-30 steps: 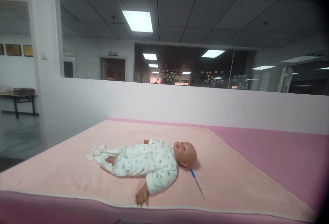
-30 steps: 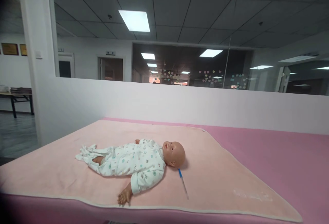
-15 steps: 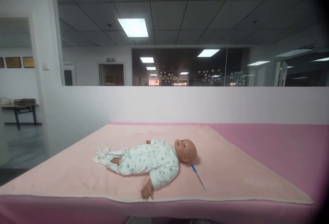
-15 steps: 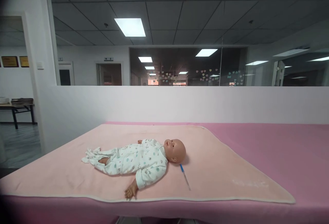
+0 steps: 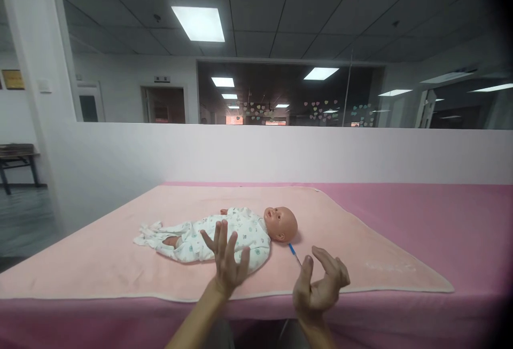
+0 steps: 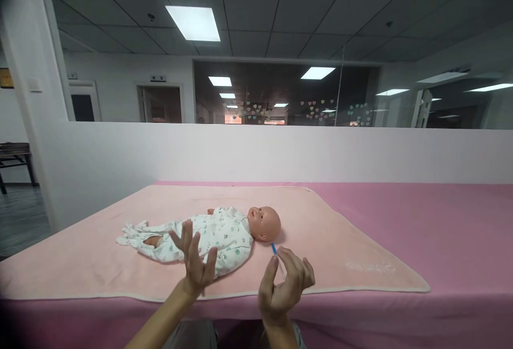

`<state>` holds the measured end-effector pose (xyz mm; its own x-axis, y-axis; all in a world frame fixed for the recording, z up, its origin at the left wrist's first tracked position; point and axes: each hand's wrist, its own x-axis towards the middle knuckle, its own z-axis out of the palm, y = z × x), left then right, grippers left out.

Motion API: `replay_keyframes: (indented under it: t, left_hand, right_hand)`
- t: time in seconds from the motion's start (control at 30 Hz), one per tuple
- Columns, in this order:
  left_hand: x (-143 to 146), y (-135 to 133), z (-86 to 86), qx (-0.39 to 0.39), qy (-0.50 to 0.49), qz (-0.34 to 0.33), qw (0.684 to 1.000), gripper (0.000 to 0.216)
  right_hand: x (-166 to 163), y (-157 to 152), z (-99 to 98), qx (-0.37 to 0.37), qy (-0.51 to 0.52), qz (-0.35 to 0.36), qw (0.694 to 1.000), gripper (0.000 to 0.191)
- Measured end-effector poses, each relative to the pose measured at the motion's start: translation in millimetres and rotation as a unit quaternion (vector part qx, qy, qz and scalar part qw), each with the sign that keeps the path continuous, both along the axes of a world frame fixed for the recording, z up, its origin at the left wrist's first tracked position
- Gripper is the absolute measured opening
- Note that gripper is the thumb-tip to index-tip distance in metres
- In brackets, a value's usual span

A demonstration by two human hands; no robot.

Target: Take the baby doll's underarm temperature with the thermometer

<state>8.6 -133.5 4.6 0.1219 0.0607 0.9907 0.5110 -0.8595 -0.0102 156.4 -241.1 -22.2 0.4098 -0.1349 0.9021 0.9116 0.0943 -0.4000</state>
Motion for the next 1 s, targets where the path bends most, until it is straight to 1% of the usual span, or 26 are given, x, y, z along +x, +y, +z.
replay_keyframes:
  t: [0.07, 0.1, 0.17, 0.2, 0.3, 0.4, 0.47, 0.53, 0.63, 0.77, 0.83, 0.9, 1.0]
  left_hand:
    - [-16, 14, 1.8, 0.077, 0.003, 0.021, 0.997, 0.06]
    - [-23, 23, 3.8, 0.095, 0.023, 0.036, 0.995, 0.061]
    - [-31, 40, 8.7, 0.113, 0.036, 0.062, 0.991, 0.057]
    - [-33, 48, 11.4, 0.114, 0.031, 0.075, 0.99, 0.054]
    - [-33, 65, 18.5, 0.093, 0.036, 0.106, 0.989, 0.046]
    - [-24, 78, 22.9, 0.076, 0.067, 0.114, 0.988, 0.037]
    - [-15, 87, 25.4, 0.056, 0.062, 0.127, 0.988, 0.032]
    - [-6, 95, 28.8, 0.031, 0.051, 0.144, 0.988, 0.025]
    - [2, 106, 37.3, -0.001, 0.062, 0.158, 0.985, 0.018]
    - [11, 108, 51.7, -0.039, 0.077, 0.161, 0.983, 0.016]
    - [17, 104, 57.5, -0.054, 0.072, 0.148, 0.985, 0.016]
    - [25, 100, 60.4, -0.065, 0.08, 0.124, 0.987, 0.016]
    - [37, 95, 57.6, -0.084, 0.125, 0.082, 0.985, 0.015]
  right_hand:
    - [16, 1, -14.8, 0.007, -0.016, -0.098, 0.995, 0.013]
    - [24, 3, -22.2, -0.011, -0.026, -0.139, 0.99, 0.01]
    - [41, 8, -34.9, -0.072, -0.033, -0.184, 0.98, 0.009]
    - [48, 10, -39.6, -0.104, -0.031, -0.19, 0.976, 0.011]
    - [59, 16, -44.8, -0.218, -0.01, -0.163, 0.962, 0.015]
    - [60, 23, -41.1, -0.337, 0.032, -0.143, 0.93, 0.013]
    - [59, 26, -37.7, -0.394, 0.058, -0.143, 0.906, 0.016]
    - [58, 28, -34.7, -0.433, 0.076, -0.148, 0.886, 0.023]
    - [59, 29, -29.7, -0.48, 0.099, -0.156, 0.857, 0.029]
    - [60, 25, -21.4, -0.547, 0.108, -0.141, 0.818, 0.037]
    - [59, 22, -18.5, -0.584, 0.106, -0.117, 0.796, 0.039]
    - [59, 18, -17.6, -0.612, 0.106, -0.09, 0.779, 0.036]
    - [59, 16, -19.5, -0.627, 0.105, -0.066, 0.769, 0.028]
